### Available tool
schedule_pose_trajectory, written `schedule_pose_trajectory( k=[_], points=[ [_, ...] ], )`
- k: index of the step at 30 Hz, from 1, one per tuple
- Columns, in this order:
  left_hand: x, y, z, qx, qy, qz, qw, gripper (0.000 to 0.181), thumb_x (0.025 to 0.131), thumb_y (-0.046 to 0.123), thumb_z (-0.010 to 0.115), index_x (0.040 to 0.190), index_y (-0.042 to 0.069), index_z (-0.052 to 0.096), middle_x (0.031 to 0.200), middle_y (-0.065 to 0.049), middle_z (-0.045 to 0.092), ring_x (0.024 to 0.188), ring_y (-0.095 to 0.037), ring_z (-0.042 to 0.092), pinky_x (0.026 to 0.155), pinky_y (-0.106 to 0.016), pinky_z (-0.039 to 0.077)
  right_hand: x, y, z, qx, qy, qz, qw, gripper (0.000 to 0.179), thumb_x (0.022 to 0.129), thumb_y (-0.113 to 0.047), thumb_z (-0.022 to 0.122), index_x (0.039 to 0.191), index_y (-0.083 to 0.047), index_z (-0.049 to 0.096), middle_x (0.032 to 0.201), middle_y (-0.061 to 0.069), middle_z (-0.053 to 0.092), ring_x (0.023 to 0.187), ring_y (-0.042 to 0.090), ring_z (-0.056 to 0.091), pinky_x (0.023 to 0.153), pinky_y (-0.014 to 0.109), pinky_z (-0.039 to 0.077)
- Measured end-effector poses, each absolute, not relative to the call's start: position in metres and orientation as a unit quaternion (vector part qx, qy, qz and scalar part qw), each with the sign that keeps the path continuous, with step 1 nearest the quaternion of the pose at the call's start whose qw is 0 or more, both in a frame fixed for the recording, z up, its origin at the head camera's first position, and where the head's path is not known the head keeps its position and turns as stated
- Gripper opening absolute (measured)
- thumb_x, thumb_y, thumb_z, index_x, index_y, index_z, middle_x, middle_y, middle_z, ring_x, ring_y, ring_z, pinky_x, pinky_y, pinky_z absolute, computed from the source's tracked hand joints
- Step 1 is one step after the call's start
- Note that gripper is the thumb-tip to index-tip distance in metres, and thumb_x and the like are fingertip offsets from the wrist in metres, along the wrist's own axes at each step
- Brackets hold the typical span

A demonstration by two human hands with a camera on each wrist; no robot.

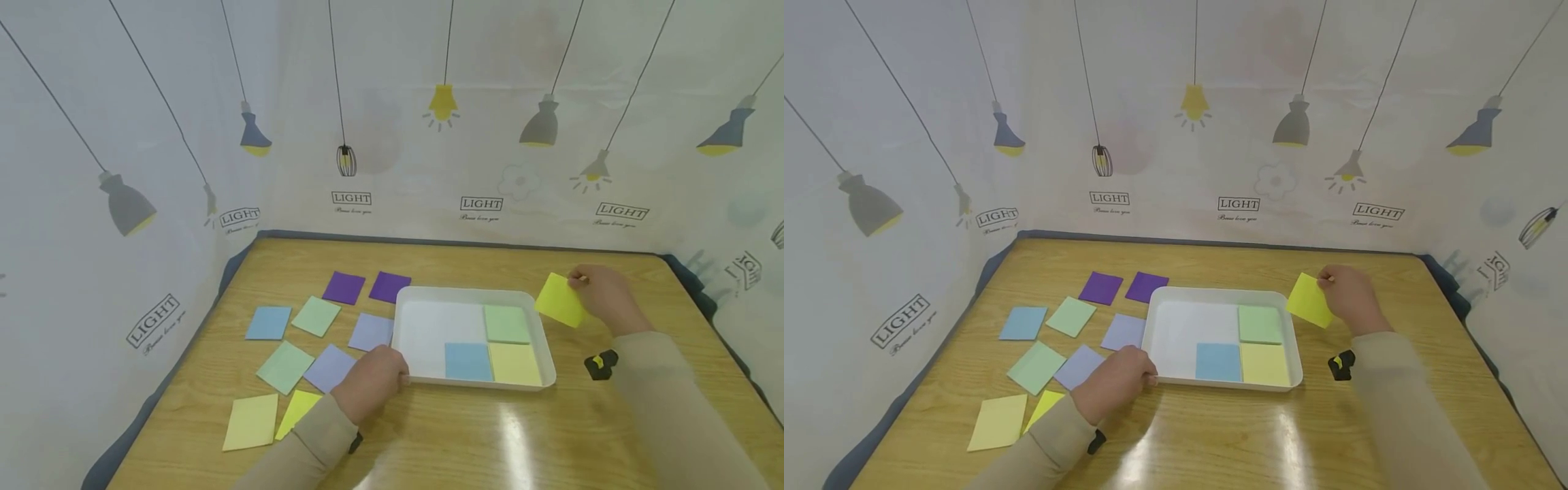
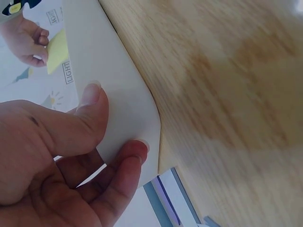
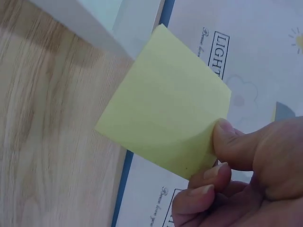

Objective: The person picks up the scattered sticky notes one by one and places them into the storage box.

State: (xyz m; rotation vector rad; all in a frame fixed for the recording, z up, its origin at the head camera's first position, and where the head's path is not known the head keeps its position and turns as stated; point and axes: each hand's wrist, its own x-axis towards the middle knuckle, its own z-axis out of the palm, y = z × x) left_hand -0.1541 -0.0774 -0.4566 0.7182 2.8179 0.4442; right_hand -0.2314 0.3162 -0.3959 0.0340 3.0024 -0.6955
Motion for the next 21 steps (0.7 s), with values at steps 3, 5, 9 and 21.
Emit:
schedule_pose_trajectory(
  k=[3,5,9,21],
  points=[
    [-0.154,-0.077,-0.456,0.238,0.954,0.148,0.104,0.006,0.087,0.012,0.076,0.086,0.010,0.082,0.084,0.000,0.076,0.067,-0.006,0.050,0.067,-0.021,0.050,-0.234,0.301,-0.394,-0.006,0.973,-0.227,0.039,0.027,0.105,-0.014,0.050,0.119,0.006,0.061,0.113,0.030,0.063,0.085,0.033,0.057,0.068,0.037,0.048],
    [-0.153,-0.077,-0.455,0.237,0.955,0.147,0.104,0.006,0.087,0.012,0.076,0.086,0.011,0.081,0.084,0.000,0.076,0.067,-0.006,0.051,0.068,-0.021,0.051,-0.235,0.289,-0.393,-0.016,0.972,-0.229,0.045,0.027,0.105,-0.014,0.050,0.119,0.007,0.062,0.116,0.032,0.063,0.091,0.037,0.059,0.072,0.041,0.050],
    [-0.153,-0.077,-0.454,0.235,0.955,0.147,0.104,0.005,0.087,0.012,0.076,0.086,0.011,0.081,0.085,0.000,0.076,0.069,-0.006,0.052,0.069,-0.022,0.052,-0.238,0.269,-0.392,-0.036,0.967,-0.247,0.058,0.027,0.105,-0.014,0.050,0.118,0.006,0.063,0.120,0.033,0.062,0.102,0.044,0.060,0.080,0.051,0.053],
    [-0.155,-0.077,-0.456,0.231,0.956,0.147,0.109,0.007,0.088,0.014,0.075,0.088,0.011,0.081,0.087,0.000,0.076,0.070,-0.005,0.053,0.069,-0.021,0.052,-0.243,0.217,-0.400,-0.066,0.958,-0.264,0.085,0.026,0.105,-0.014,0.051,0.120,0.002,0.066,0.125,0.028,0.064,0.112,0.042,0.060,0.091,0.052,0.052]
  ],
)
